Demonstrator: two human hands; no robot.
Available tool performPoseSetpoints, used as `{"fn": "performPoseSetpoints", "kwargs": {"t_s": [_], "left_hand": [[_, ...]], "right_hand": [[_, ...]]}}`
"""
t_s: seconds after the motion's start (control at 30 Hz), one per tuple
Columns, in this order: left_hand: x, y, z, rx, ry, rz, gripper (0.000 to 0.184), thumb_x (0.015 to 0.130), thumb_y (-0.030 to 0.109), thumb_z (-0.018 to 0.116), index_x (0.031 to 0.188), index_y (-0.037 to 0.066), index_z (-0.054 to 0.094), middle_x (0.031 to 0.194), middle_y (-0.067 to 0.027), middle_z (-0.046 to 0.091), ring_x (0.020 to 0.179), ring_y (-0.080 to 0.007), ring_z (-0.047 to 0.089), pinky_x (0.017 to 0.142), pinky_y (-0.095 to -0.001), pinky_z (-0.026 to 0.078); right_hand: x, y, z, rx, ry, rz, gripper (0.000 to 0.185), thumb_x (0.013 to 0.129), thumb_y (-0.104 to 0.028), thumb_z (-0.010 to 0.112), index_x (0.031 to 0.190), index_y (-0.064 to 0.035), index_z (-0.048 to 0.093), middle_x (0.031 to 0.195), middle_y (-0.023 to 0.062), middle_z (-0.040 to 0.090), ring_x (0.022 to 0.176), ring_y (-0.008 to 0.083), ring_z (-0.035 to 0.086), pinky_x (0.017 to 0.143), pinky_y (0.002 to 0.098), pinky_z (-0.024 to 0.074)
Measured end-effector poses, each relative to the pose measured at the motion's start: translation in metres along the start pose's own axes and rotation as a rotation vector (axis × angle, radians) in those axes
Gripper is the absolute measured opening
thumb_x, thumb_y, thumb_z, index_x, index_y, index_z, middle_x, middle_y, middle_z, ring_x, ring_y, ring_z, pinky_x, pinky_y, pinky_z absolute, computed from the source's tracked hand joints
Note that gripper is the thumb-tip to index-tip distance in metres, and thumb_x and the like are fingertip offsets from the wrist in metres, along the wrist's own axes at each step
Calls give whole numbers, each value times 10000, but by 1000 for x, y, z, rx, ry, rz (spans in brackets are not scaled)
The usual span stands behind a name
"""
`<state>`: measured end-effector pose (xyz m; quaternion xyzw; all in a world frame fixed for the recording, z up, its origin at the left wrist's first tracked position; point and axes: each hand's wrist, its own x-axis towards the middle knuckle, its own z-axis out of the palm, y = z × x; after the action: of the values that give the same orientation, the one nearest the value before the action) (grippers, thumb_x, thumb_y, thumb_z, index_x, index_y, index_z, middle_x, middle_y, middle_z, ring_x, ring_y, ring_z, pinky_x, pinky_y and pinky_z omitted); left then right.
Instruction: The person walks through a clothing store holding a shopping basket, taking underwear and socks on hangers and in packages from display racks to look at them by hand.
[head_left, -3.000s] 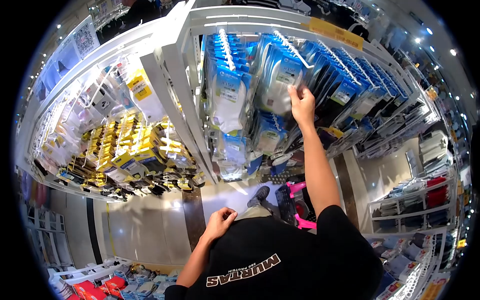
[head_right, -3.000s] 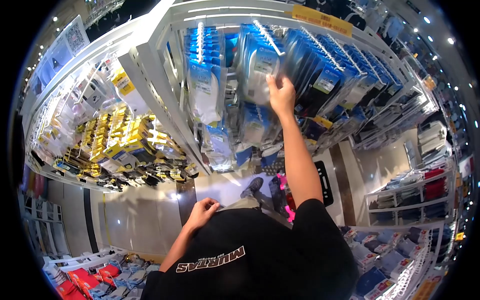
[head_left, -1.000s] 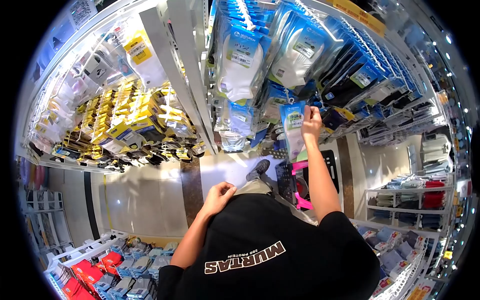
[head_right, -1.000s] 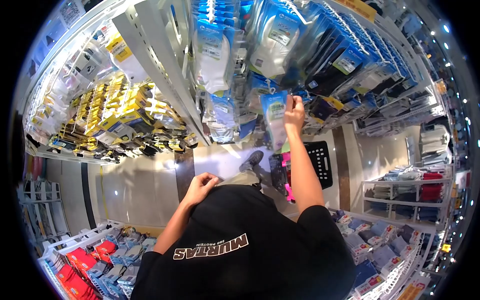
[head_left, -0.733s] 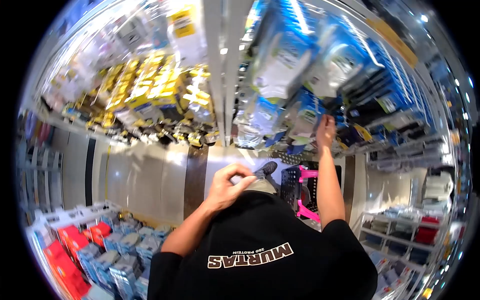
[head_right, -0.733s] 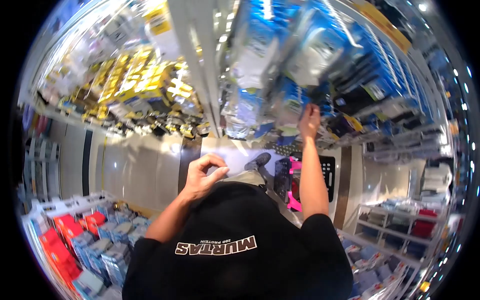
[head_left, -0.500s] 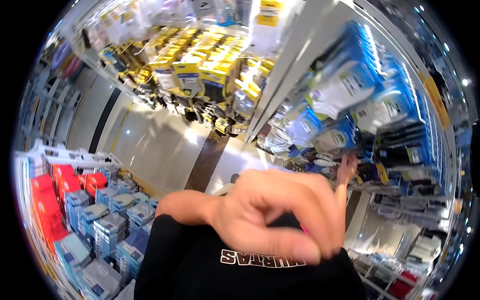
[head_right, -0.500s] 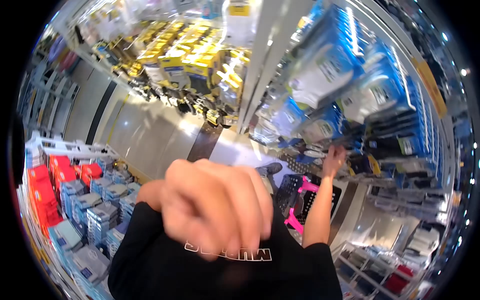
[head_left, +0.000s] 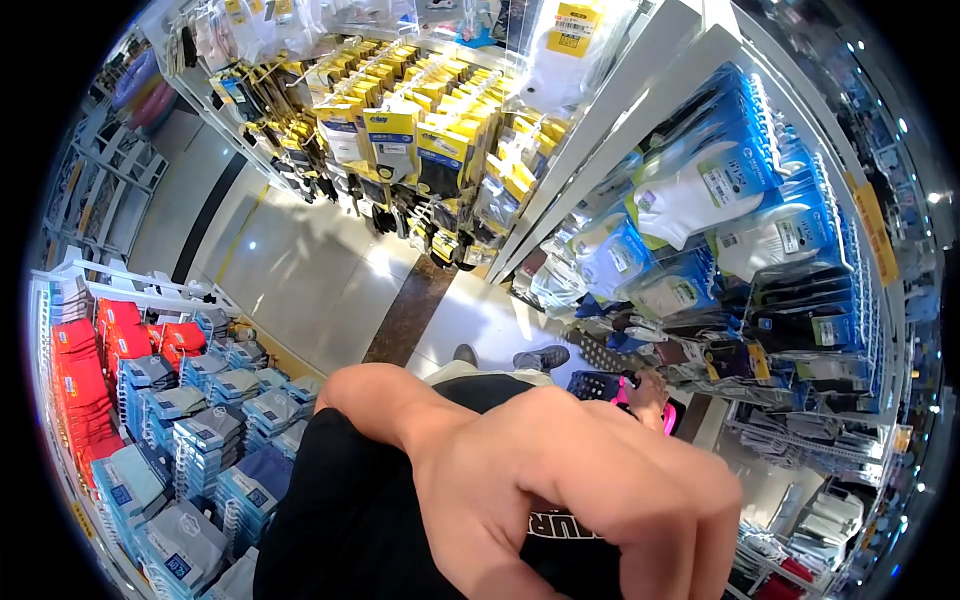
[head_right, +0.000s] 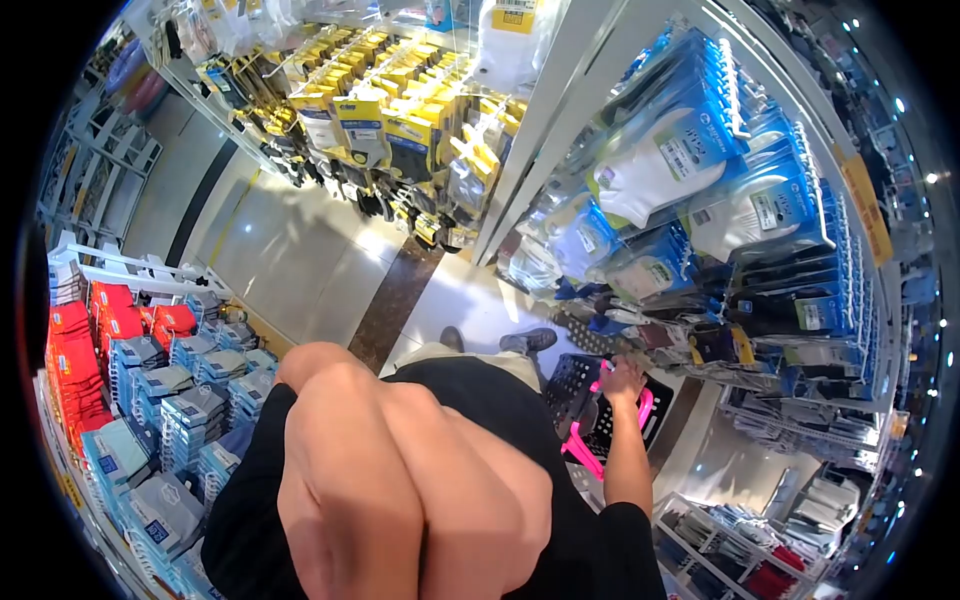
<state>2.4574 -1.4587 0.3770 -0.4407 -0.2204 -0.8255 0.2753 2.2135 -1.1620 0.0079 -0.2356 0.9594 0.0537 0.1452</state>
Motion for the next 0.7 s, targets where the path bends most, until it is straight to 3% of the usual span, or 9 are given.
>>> {"fn": "performPoseSetpoints", "kwargs": {"t_s": [0.07,0.17,0.23,0.33,0.53,0.7], "left_hand": [[-1,8,2,80,29,-59,360,905,286,680,885,-70,629,896,-177,635,833,-316,616,717,-374,485],[1,-25,11,-97,46,233,270,868,147,716,960,-95,642,966,-208,622,745,-249,629,630,-314,510],[-7,-27,10,-108,43,225,269,871,150,711,956,-95,640,965,-210,621,744,-248,629,626,-315,509],[-10,-12,-1,14,11,143,313,891,190,692,978,-107,642,986,-218,615,747,-257,633,631,-323,518],[-14,-5,-5,127,11,191,412,929,270,655,1022,-131,647,1030,-236,604,752,-276,641,640,-339,535],[-15,-11,23,192,134,380,488,957,333,626,1048,-146,654,1055,-249,594,756,-295,646,645,-354,547]], "right_hand": [[11,13,9,-10,15,-14,416,800,-397,682,1151,-176,648,1243,99,603,1242,328,499,1032,481,378],[19,9,-9,-54,-7,11,421,794,-385,692,1158,-180,646,1246,87,603,1241,334,495,1044,486,372],[22,16,-9,-137,-4,61,454,788,-392,715,1174,-167,637,1241,98,615,1207,337,544,1038,472,406],[19,19,-22,-110,-245,132,506,788,-418,726,1206,-153,622,1250,116,625,1185,333,584,993,459,465],[28,28,-16,-180,-360,94,536,781,-438,739,1217,-146,630,1251,150,632,1159,331,610,938,447,510],[37,30,-5,-341,-494,41,555,756,-414,785,1123,-13,674,1165,204,669,1090,351,650,915,428,526]]}}
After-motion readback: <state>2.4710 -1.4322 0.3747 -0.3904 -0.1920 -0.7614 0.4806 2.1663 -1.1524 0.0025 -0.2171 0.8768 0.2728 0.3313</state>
